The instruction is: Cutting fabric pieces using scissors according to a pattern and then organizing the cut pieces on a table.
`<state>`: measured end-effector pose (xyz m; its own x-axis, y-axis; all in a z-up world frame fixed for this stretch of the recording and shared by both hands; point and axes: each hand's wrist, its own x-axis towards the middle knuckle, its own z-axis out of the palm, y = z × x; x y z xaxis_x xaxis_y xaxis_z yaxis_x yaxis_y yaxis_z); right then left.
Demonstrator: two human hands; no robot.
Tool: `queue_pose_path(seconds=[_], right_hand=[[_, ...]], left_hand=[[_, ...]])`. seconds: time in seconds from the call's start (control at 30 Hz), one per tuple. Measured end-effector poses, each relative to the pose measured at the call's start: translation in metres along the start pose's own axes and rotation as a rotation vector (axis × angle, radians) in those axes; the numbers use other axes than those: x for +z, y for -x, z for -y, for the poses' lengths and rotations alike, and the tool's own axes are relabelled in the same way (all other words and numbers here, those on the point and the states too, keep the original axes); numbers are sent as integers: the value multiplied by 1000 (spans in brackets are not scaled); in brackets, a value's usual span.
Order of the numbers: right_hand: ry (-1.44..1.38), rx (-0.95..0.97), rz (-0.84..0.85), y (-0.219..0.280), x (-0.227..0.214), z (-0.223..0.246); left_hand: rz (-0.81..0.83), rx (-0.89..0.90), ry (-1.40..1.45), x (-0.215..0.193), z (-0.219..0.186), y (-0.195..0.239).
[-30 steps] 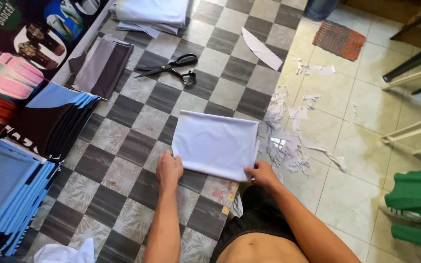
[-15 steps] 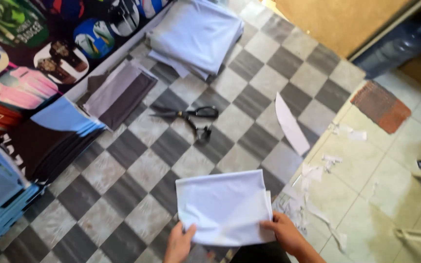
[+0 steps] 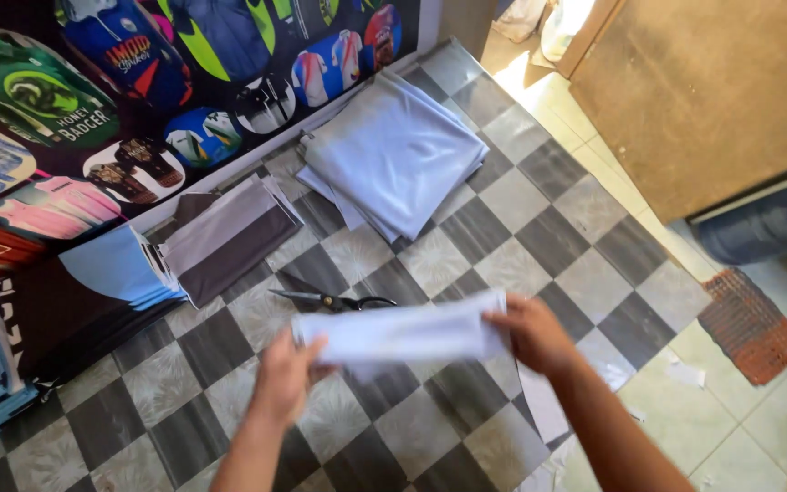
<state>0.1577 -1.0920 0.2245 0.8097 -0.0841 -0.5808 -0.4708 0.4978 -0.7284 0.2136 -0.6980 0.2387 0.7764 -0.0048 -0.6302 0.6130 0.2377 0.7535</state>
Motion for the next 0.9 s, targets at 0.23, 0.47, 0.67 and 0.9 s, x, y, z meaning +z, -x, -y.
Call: queue_pose_path(seconds=[0.23, 0.47, 0.67, 0.9], right_hand=[[-16, -376, 129, -154, 62, 201], [35, -258, 72, -251, 64, 129], [427, 281, 216, -136, 106, -69], [1082, -556, 144, -88, 103, -181]], left_hand=[[41, 533, -3, 121, -185, -136], [-127, 655, -214, 103, -177, -325], [-313, 836, -562, -40, 21, -161], [-1022, 1054, -1078, -315, 228, 70]])
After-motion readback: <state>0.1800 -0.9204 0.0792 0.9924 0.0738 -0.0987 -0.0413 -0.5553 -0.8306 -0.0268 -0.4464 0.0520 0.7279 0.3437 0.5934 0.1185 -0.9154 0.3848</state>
